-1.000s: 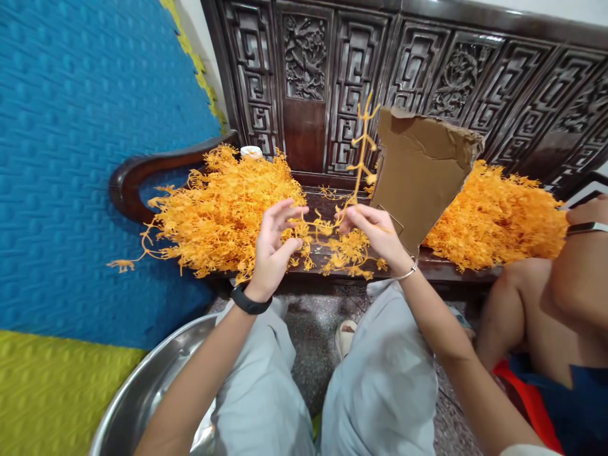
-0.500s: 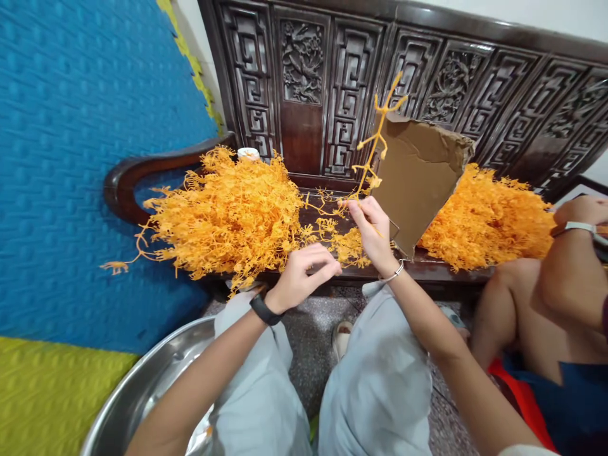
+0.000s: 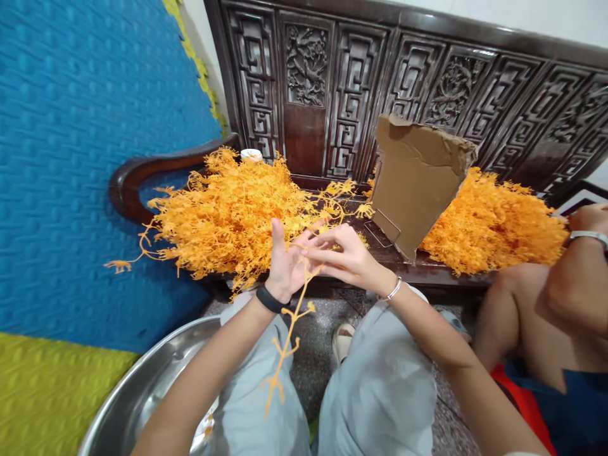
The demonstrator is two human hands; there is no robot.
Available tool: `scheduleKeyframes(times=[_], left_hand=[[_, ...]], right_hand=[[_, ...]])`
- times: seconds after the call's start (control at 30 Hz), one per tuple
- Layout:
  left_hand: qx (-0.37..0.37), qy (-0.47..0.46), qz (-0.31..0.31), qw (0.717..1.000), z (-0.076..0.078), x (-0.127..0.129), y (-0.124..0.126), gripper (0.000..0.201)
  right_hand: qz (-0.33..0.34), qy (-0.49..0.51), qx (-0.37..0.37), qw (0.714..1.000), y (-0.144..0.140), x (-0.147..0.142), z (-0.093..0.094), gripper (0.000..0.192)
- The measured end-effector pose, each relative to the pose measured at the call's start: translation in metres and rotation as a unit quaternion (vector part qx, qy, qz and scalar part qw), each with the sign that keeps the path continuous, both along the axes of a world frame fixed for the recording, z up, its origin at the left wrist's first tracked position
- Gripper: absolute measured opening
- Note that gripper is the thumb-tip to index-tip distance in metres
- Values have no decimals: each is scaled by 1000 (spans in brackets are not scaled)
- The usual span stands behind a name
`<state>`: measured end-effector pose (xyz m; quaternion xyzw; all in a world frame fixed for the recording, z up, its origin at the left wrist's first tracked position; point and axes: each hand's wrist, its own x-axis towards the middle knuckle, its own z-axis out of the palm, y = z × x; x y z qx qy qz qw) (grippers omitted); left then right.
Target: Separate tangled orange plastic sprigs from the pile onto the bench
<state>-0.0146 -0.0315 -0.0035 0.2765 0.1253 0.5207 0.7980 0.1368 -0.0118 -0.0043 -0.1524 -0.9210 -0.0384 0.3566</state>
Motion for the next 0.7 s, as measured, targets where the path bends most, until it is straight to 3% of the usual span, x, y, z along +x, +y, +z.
scheduleKeyframes(times=[0.1,0.17,0.27,0.37,0.47,0.53,0.6,0.7], left_hand=[[-9,37,62,997,3,-7,4,39],[-3,57,105,993,2,-11,8,30],[28,82,165,982,-1,-17,13,33],[71,115,201,970,-5,-20,17,42],[104,160,209,959,-10,-18,19,42],[123,187,204,953,-13,-14,20,39],[136,204,201,949,-15,-10,19,37],[138,214,194,947,-17,-5,17,36]], right_hand=[[2,-24,8,1000,-1,-3,-1,27],[6,-39,16,999,-4,-2,3,32],[25,-22,15,999,-9,2,11,32],[3,115,-25,993,-7,8,15,30],[-69,288,-99,950,7,9,11,30],[-86,359,-189,910,20,7,5,36],[-77,386,-307,867,30,5,2,42],[-44,387,-451,803,36,4,4,35]])
